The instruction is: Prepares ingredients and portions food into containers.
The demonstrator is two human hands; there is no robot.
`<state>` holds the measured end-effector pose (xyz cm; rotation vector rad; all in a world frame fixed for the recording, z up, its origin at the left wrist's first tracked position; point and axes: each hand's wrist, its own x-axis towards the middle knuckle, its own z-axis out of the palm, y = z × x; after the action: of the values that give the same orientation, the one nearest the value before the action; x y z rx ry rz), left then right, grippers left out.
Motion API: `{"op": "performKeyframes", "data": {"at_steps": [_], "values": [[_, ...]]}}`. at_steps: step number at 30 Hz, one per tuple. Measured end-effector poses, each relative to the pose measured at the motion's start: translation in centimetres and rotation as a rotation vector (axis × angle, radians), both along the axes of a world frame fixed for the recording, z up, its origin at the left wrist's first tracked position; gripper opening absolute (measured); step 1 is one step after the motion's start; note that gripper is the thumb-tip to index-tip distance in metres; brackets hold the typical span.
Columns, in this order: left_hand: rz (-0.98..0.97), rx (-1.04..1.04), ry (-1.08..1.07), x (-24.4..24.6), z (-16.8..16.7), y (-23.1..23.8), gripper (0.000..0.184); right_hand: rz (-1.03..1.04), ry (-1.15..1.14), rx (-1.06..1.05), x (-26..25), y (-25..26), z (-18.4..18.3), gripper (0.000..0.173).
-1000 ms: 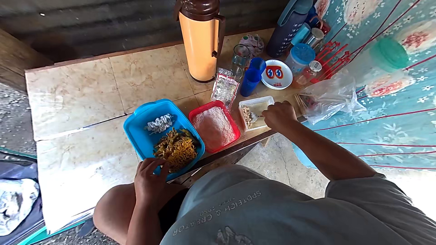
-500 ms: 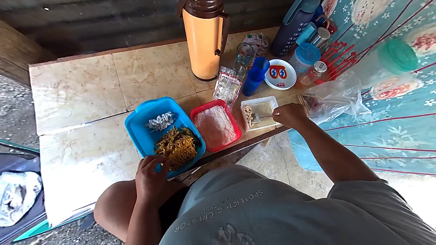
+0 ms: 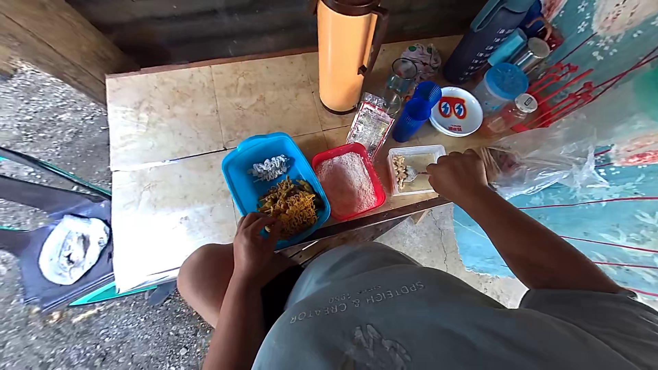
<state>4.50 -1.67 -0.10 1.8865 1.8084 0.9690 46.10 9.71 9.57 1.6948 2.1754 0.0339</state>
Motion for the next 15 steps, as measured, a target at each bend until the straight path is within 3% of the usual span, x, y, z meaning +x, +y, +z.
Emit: {"op": "performKeyframes", "data": {"at_steps": [9,15], "values": [[0.01,-0.023,-0.005,0.1,0.4,-0.1,0.015,-0.001,-0.007,-0.004,-0.2,0.0,0.1,0.017],[-0.016,-0.002,0.018,-0.1,0.2,-0.1,0.019,-0.201,0.141,-0.122,4.1,1.1,-1.1,0.023]]}}
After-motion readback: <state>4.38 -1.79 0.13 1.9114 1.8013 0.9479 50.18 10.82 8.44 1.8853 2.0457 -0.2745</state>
